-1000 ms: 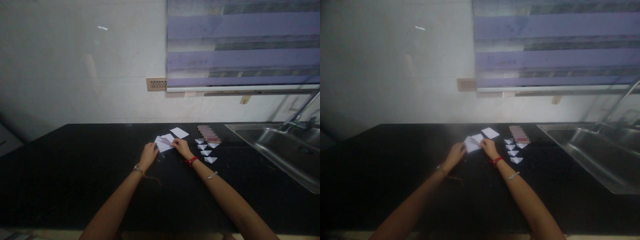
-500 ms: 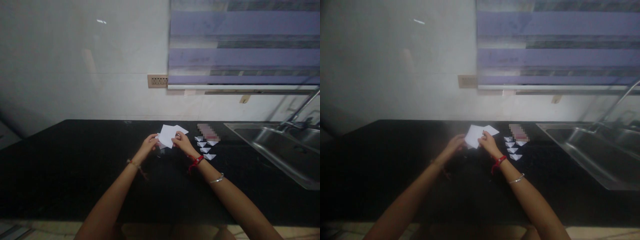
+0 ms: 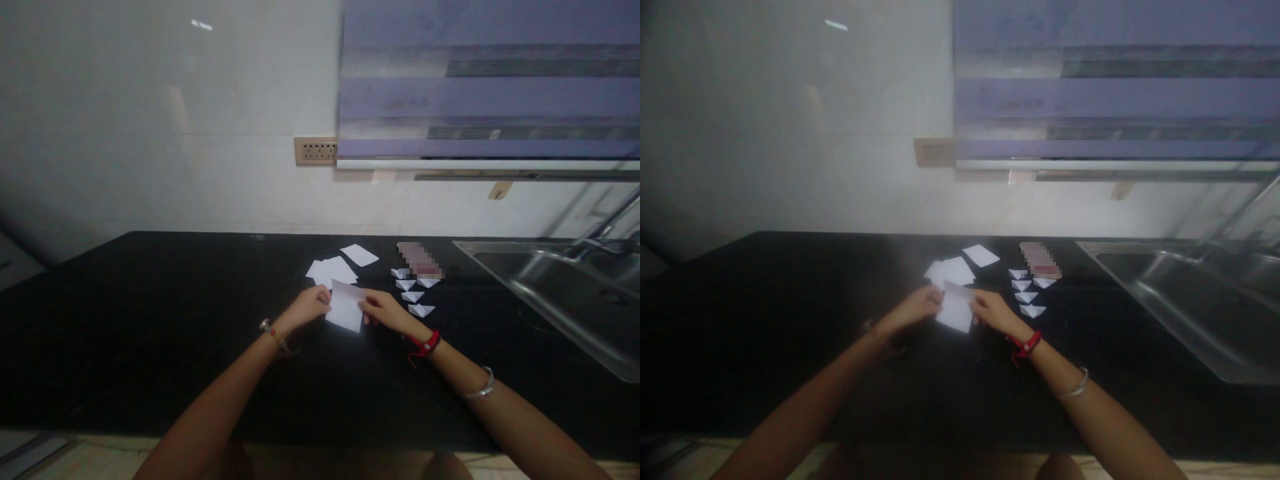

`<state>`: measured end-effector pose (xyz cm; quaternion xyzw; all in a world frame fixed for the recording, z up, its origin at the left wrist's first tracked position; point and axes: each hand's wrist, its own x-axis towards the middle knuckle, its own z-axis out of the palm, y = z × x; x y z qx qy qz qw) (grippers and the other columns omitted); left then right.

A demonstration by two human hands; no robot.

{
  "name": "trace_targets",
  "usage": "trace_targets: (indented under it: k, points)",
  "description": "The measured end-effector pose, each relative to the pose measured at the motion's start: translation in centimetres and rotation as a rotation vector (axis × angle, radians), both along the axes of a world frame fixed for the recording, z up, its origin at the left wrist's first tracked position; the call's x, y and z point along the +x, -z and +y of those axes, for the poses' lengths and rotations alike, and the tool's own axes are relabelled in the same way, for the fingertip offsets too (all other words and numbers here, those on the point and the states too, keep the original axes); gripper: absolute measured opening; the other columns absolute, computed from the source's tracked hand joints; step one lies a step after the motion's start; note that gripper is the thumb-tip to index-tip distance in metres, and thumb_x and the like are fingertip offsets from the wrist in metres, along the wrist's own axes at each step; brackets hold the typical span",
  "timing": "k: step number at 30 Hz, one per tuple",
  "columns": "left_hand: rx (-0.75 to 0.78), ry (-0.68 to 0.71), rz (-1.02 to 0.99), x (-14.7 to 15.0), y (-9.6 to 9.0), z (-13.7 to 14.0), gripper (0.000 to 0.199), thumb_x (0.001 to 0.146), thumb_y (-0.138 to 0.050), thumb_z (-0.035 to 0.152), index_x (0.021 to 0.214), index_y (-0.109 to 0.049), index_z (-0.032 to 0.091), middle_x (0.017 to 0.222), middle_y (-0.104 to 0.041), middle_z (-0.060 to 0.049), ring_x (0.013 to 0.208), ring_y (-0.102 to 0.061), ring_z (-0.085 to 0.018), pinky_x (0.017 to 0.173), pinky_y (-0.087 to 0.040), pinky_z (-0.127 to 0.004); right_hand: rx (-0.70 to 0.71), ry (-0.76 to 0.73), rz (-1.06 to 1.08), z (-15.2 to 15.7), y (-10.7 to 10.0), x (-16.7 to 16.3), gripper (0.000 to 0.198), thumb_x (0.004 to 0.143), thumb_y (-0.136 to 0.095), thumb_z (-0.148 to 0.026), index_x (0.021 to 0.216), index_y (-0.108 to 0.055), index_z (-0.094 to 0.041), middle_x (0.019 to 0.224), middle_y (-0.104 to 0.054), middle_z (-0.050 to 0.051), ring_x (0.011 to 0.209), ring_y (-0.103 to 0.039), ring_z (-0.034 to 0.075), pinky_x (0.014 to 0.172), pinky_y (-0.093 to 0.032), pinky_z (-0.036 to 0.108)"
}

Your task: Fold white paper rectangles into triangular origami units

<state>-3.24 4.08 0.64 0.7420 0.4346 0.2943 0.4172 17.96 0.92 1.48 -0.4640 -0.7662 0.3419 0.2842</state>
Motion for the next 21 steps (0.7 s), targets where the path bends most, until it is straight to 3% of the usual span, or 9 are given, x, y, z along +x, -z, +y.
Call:
trace_targets:
  k: [3, 7, 11, 15, 21]
  points:
    - [0.040, -0.044, 0.053, 0.0, 0.1, -0.2, 0.010, 0.061, -0.055, 0.013, 0.070, -0.053, 0.014, 0.070, -0.058, -0.001, 0.066, -0.054, -0.012, 0.059, -0.041, -0.022, 0.125, -0.025, -0.082, -0.6, -0.1, -0.2, 0.035, 0.081, -0.037, -0.018, 0.112, -0.052, -0.016, 0.071, -0.064, 0.002, 0.049, -0.054, 0.009, 0.051, -0.044, 0.020]
    - [0.031, -0.094, 0.063, -0.3, -0.2, -0.4, 0.011, 0.063, -0.055, 0.017, 0.073, -0.051, 0.014, 0.067, -0.058, 0.000, 0.060, -0.056, -0.012, 0.056, -0.041, -0.022, 0.298, -0.076, -0.149, -0.8, -0.3, -0.5, 0.035, 0.081, -0.038, -0.014, 0.111, -0.054, -0.018, 0.104, -0.060, 0.006, 0.085, -0.058, 0.015, 0.077, -0.042, 0.025]
    - [0.038, -0.143, 0.096, -0.6, -0.8, -0.5, 0.009, 0.072, -0.046, 0.021, 0.076, -0.051, 0.015, 0.062, -0.056, 0.001, 0.051, -0.054, -0.010, 0.052, -0.041, -0.021, 0.379, -0.113, -0.320, -0.8, -0.1, -0.5, 0.036, 0.080, -0.038, -0.011, 0.111, -0.054, -0.019, 0.097, -0.061, 0.007, 0.088, -0.056, 0.016, 0.079, -0.041, 0.026]
    - [0.115, -0.192, 0.129, -0.5, -1.5, -0.7, 0.018, 0.077, -0.042, 0.028, 0.080, -0.054, 0.015, 0.071, -0.059, -0.001, 0.058, -0.055, -0.011, 0.057, -0.042, -0.022, 0.425, -0.139, -0.482, -1.1, -0.2, -0.5, 0.042, 0.079, -0.036, -0.006, 0.116, -0.049, -0.020, 0.088, -0.058, 0.008, 0.080, -0.055, 0.015, 0.072, -0.042, 0.024]
    - [0.188, -0.018, 0.185, -0.3, -1.7, -1.3, 0.027, 0.067, -0.059, 0.029, 0.089, -0.056, 0.015, 0.086, -0.059, -0.005, 0.070, -0.054, -0.014, 0.064, -0.043, -0.024, 0.430, -0.150, -0.532, -1.3, -0.3, -0.5, 0.041, 0.079, -0.037, -0.007, 0.115, -0.050, -0.020, 0.087, -0.055, 0.007, 0.077, -0.054, 0.014, 0.069, -0.041, 0.023]
